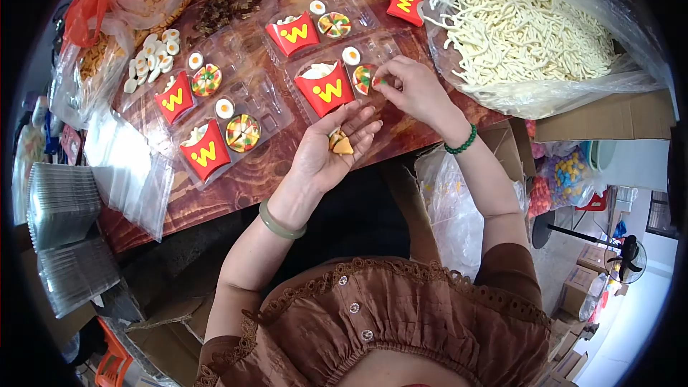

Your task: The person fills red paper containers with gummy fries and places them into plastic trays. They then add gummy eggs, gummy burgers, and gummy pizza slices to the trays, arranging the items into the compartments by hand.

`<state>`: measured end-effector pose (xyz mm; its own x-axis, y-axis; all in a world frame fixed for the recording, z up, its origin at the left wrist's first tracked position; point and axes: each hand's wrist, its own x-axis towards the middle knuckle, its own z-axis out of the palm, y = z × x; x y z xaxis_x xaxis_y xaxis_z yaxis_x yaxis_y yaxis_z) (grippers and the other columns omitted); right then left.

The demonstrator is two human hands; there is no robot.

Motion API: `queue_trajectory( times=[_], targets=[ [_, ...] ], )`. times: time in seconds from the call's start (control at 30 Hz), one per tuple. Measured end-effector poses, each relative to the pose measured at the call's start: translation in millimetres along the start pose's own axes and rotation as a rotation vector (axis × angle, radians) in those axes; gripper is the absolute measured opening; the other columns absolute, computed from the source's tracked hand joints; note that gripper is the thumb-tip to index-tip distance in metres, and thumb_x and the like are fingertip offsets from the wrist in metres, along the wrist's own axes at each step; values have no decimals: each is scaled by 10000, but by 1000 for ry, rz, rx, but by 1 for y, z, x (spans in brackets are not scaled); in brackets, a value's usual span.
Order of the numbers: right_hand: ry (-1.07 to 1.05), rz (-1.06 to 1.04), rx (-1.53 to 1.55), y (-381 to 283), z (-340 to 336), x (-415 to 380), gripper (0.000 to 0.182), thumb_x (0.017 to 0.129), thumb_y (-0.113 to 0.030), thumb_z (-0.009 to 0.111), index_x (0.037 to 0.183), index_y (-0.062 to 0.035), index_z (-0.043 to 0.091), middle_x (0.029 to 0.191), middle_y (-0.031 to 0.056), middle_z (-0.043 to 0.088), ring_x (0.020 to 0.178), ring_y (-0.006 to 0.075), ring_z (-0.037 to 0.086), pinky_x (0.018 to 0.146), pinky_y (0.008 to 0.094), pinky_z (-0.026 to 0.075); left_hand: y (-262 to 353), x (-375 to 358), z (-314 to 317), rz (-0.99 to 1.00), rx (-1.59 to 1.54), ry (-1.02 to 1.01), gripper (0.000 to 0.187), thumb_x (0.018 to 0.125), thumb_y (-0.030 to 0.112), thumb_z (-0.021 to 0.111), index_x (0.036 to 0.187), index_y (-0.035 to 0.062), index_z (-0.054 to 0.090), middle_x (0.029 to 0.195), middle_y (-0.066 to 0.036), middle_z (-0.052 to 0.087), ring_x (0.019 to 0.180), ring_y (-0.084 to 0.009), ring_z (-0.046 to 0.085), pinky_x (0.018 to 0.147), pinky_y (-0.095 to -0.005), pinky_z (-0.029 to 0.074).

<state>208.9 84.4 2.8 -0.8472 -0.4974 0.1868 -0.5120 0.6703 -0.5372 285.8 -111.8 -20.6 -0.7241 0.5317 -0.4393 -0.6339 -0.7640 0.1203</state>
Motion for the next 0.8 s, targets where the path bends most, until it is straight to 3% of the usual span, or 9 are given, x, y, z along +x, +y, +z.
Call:
queue_trajectory(
  times=[0.1, 0.3, 0.47, 0.5, 0.57, 0.8],
  targets=[
    [-11, 32, -141, 4, 4, 0, 130, 795, -109, 634, 908, -47, 613, 837, 101, 592, 716, 232, 587, 652, 334, 480, 0, 2, -2, 1, 0, 18, 280, 938, 189, 484, 1159, 27, 539, 1113, -123, 598, 1007, -269, 602, 837, -323, 521],
    [11, -138, -218, 9, 3, 6, 113, 773, -40, 593, 886, -33, 596, 855, 112, 591, 817, 287, 578, 742, 380, 474, 0, 3, -1, 2, -4, 30, 278, 940, 182, 476, 1155, 18, 541, 1118, -128, 594, 1010, -277, 598, 841, -326, 520],
    [-156, -449, -110, 12, -20, 13, 148, 751, 14, 591, 893, -22, 588, 892, 96, 592, 827, 288, 579, 754, 365, 477, 1, 2, 2, 7, 5, 46, 275, 942, 176, 469, 1152, 9, 531, 1122, -130, 589, 1011, -278, 595, 837, -322, 523],
    [-155, -448, -112, 9, -22, 12, 148, 751, 14, 591, 893, -22, 588, 892, 96, 592, 827, 288, 579, 754, 365, 477, 1, 2, 4, 2, 0, 40, 273, 942, 174, 468, 1150, 8, 529, 1122, -131, 589, 1010, -277, 595, 833, -320, 525],
    [-98, -175, 1, 1, -21, 7, 148, 761, 3, 596, 907, -23, 593, 888, 94, 603, 826, 270, 584, 743, 350, 480, 2, 1, 7, 7, 7, 52, 270, 943, 172, 467, 1148, 8, 527, 1122, -132, 589, 1004, -276, 598, 829, -318, 527],
    [-140, -106, -17, 5, -10, 5, 138, 771, -20, 619, 908, -25, 603, 871, 91, 625, 810, 239, 590, 730, 331, 479, 2, 3, 2, 12, 1, 44, 276, 947, 173, 457, 1153, 0, 516, 1117, -134, 591, 987, -274, 607, 824, -318, 530]
  ],
)
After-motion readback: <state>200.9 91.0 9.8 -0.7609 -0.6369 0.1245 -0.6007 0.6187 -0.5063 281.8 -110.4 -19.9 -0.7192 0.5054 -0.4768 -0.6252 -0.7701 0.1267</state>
